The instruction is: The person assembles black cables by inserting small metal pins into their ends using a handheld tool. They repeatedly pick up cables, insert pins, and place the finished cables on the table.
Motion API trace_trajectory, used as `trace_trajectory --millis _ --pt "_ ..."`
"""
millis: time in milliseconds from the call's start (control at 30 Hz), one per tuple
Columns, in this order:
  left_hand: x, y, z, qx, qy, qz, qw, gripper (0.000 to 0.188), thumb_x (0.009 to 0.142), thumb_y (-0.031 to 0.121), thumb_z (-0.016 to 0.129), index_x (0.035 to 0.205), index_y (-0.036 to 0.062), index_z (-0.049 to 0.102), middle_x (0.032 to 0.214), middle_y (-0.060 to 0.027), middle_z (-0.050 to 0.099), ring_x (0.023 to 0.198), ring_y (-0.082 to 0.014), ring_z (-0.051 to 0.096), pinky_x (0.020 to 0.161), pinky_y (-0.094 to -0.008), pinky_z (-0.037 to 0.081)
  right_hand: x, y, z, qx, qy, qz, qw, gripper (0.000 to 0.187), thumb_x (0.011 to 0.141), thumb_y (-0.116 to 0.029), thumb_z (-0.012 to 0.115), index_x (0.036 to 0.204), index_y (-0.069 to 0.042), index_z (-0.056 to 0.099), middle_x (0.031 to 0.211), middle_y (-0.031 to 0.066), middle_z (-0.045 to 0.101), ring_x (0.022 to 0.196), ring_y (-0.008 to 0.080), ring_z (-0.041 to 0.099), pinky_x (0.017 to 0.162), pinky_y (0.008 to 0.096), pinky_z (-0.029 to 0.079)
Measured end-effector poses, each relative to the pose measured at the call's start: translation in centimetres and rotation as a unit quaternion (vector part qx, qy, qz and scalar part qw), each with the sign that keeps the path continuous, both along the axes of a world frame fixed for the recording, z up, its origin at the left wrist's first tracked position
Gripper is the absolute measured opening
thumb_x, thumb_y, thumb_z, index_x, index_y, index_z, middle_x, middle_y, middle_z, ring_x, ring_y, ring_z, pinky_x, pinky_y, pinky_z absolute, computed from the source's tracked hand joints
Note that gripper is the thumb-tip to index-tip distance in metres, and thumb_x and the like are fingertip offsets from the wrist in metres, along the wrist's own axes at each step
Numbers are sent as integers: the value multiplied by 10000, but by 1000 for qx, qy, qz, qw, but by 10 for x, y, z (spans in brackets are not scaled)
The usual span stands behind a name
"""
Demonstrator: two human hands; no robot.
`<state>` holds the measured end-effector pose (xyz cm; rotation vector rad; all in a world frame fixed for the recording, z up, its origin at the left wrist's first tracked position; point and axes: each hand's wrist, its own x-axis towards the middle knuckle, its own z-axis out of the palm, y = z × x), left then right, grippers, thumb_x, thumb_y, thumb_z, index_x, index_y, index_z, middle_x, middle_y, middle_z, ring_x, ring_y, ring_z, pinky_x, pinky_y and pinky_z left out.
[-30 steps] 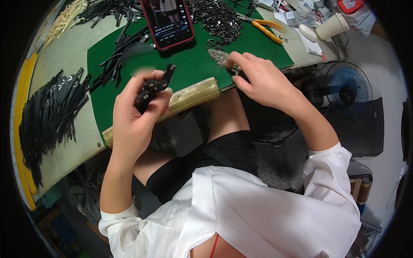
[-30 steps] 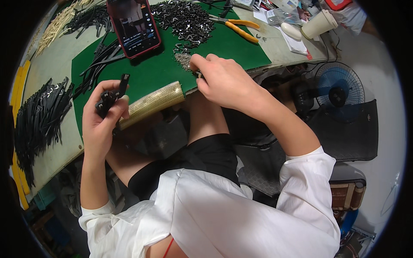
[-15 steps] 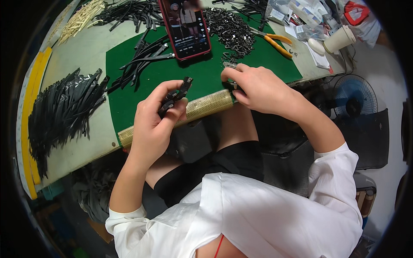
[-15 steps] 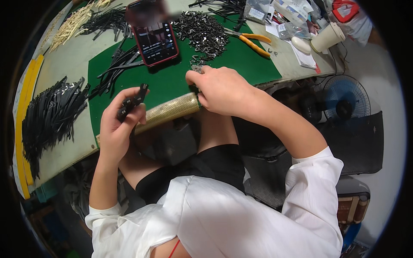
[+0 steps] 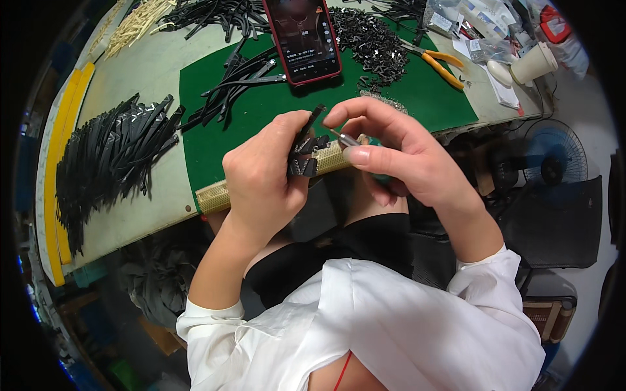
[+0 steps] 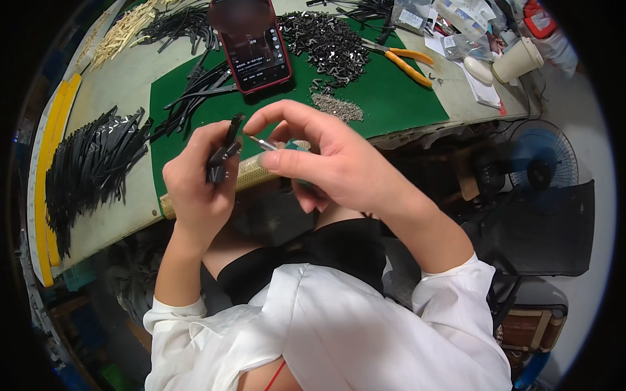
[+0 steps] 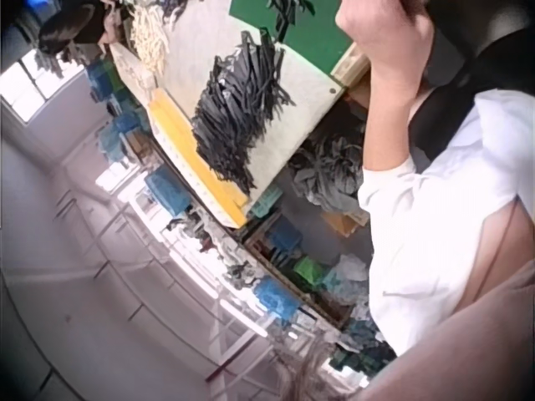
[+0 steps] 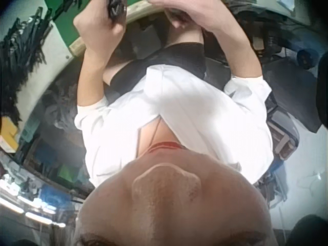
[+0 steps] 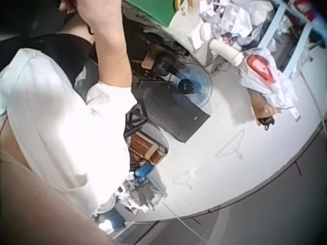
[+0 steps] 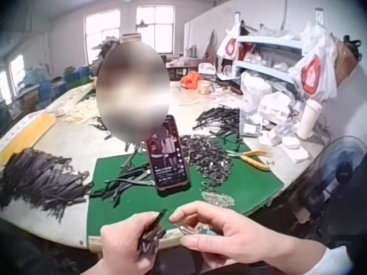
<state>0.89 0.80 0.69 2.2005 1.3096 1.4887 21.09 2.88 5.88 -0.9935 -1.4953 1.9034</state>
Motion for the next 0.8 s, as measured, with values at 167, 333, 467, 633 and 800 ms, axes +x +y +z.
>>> trace_trajectory --millis 167,333,467,633,800 --pt "-2 -2 -3 21 15 -1 1000 333 751 -91 631 1075 -12 642 822 -123 661 656 -216 654 618 -284 510 -7 -5 -5 -32 45 -11 998 325 973 -189 604 1271 -88 522 1005 48 570 504 49 547 416 175 396" --pt "-5 -3 -2 83 69 12 994 362 686 -80 648 1044 -19 646 759 -107 659 638 -243 655 598 -297 512 -11 -9 -7 -59 42 -29 997 287 1005 -233 542 1228 -59 491 837 24 594 495 47 536 416 184 371" --pt "-10 -2 -5 58 94 7 994 382 641 -78 645 1016 -12 646 732 -115 650 629 -265 653 583 -310 507 -16 -10 -13 76 -47 -45 995 263 1004 -186 528 1198 -29 446 711 39 590 493 100 542 430 248 387" --pt "-13 4 -10 23 193 34 980 374 609 -7 670 967 41 576 690 -77 588 610 -271 631 498 -363 462 -31 -11 -53 456 -226 -105 855 405 925 -96 612 1271 -9 420 763 125 627 545 268 608 511 387 461" --pt "-23 26 0 11 282 162 945 253 784 59 603 1032 64 560 718 -107 630 641 -300 662 543 -411 505 -30 -7 -50 502 -289 -125 806 515 853 -175 703 1238 12 416 786 190 656 621 366 659 530 422 518"
